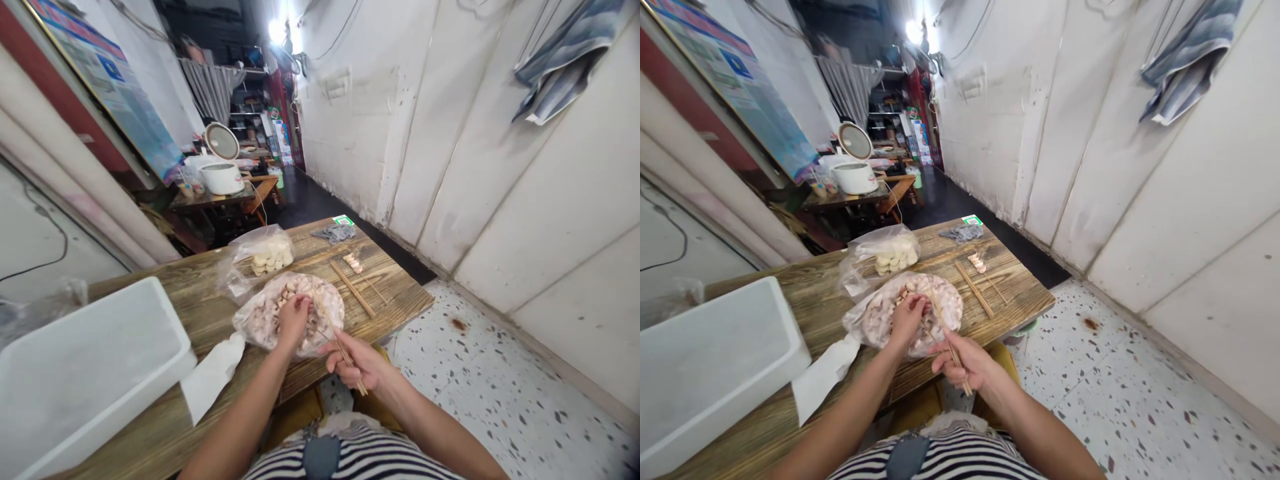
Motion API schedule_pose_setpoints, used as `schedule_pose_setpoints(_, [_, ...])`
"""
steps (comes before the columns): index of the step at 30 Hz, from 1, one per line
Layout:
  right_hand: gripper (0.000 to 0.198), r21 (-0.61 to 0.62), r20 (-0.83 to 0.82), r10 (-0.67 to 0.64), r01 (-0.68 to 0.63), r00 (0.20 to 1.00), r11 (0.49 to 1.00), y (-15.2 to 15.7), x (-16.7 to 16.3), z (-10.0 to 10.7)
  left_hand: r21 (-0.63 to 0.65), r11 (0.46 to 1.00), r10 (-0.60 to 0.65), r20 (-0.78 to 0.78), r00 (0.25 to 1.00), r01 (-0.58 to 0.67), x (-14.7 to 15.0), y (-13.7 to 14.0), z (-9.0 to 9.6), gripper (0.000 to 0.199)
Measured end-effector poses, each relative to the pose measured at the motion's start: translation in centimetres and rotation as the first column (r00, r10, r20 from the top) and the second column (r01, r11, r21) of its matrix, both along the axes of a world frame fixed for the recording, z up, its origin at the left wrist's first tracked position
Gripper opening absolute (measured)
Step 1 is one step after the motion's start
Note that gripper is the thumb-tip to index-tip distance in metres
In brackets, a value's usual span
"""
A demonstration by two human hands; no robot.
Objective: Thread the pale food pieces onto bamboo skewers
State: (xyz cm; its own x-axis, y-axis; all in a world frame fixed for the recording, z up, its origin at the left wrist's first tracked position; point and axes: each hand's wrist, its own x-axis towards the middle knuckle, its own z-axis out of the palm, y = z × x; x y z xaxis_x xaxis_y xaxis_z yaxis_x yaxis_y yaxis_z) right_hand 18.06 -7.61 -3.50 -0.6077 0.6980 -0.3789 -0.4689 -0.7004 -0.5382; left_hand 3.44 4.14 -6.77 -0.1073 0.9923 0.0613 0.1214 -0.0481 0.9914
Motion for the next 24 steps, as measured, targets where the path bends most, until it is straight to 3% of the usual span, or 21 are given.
schedule_pose_setpoints(5, [0.019, 0.095, 0.059, -0.019, 0.013, 0.998, 0.995, -0.4, -0.5, 0.0, 0.026, 0.999, -0.041, -0.076, 0.996, 0.044, -0.1, -0.2, -0.1, 0.021])
schedule_pose_setpoints(12, [0.048, -0.038, -0.015, 0.023, -0.024, 1.000, 0.999, 0.4, 0.9, 0.1, 0.069, 0.996, -0.050, -0.184, 0.982, 0.064, -0.2, -0.2, 0.0, 0.020])
schedule_pose_setpoints(16, [0.027, 0.048, 0.024, 0.015, -0.016, 1.000, 0.999, 0.1, 0.2, 1.4, 0.108, 0.990, -0.059, -0.244, 0.968, 0.087, 0.0, -0.5, 0.4, 0.018])
schedule_pose_setpoints(21, [0.020, 0.107, 0.115, 0.034, -0.046, 0.993, 0.993, -0.9, -0.8, 2.3, 0.166, 0.980, -0.060, -0.299, 0.952, 0.114, 0.4, -1.7, 1.9, 0.018])
schedule_pose_setpoints(24, [0.026, 0.250, 0.277, 0.003, -0.075, 0.961, 0.965, -1.8, 0.0, 2.4, 0.302, 0.953, 0.092, -0.293, 0.952, 0.001, -1.2, -2.2, 4.2, 0.023])
